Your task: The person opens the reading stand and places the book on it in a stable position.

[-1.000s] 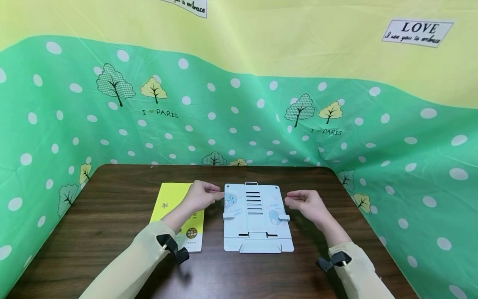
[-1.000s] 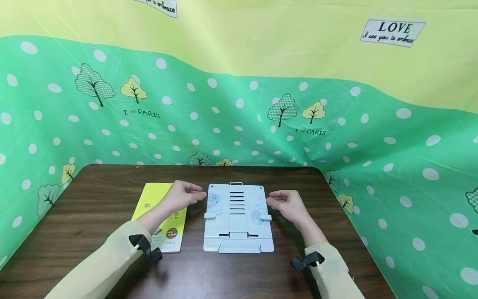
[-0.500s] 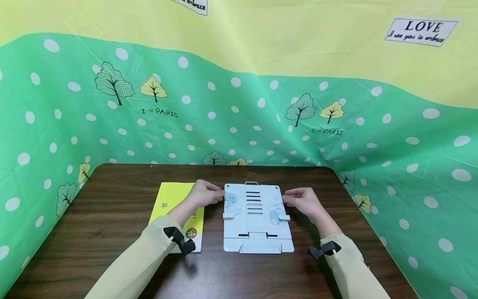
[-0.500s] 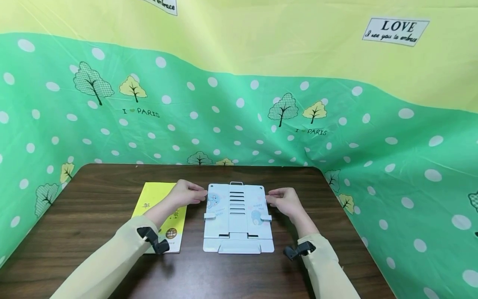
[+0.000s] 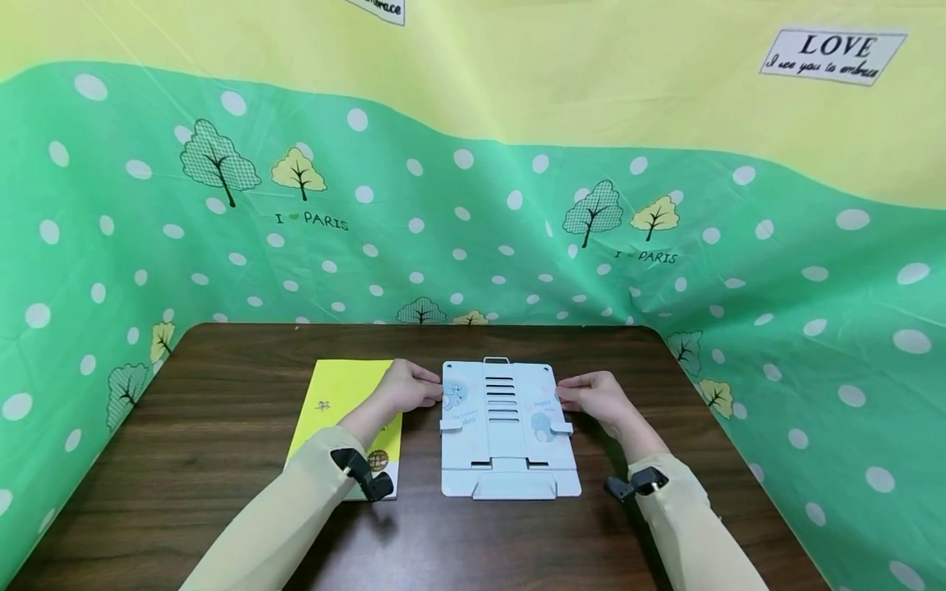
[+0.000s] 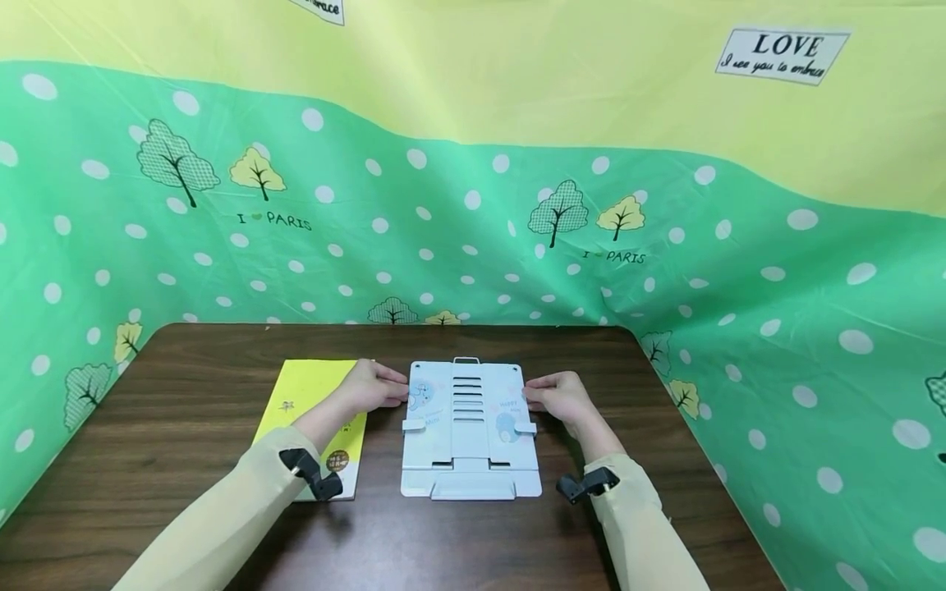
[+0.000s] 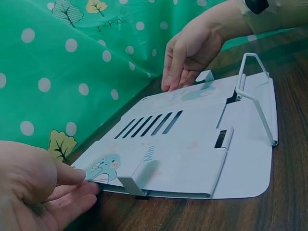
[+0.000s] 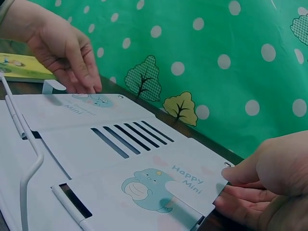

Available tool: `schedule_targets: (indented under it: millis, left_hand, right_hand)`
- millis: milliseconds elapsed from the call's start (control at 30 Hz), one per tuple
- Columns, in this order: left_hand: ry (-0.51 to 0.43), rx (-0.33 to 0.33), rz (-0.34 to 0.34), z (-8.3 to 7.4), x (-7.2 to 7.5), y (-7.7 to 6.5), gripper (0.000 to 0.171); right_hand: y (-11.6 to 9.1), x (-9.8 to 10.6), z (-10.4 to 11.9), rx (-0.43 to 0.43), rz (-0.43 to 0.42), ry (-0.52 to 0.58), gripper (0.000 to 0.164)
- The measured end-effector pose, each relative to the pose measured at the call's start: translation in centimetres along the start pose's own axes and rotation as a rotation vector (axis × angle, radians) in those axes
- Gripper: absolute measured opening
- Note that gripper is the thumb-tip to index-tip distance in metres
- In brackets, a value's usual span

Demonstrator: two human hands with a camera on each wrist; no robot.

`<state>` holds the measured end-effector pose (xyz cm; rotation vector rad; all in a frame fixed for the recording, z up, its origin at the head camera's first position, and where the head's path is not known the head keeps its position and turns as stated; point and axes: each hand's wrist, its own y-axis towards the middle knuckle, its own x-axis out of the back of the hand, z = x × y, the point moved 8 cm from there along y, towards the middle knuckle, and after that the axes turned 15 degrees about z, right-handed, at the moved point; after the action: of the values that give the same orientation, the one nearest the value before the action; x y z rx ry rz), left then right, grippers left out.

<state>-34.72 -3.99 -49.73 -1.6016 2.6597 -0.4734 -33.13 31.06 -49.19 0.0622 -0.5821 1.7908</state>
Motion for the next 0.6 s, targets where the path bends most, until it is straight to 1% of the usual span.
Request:
schedule_targets:
  millis: [100, 333, 600]
  left_hand:
    - [-0.004, 0.006, 0.006, 0.04, -0.34, -0.09, 0.019]
    - [-0.007, -0.008, -0.009, -0.10, -0.41, -0.18, 0.019]
    - [-0.019, -0.012, -0.019, -0.39, -0.30, -0.12, 0.020]
  right_hand:
    - [-0.05, -0.06, -0.21, -0.002, -0.001, 0.002, 0.032]
    - [-0.06, -0.12, 0.02, 0.009, -0.008, -0.060, 0.031]
    - [-0.48, 0.11, 0.51, 0.025, -0.035, -0.031, 0.031]
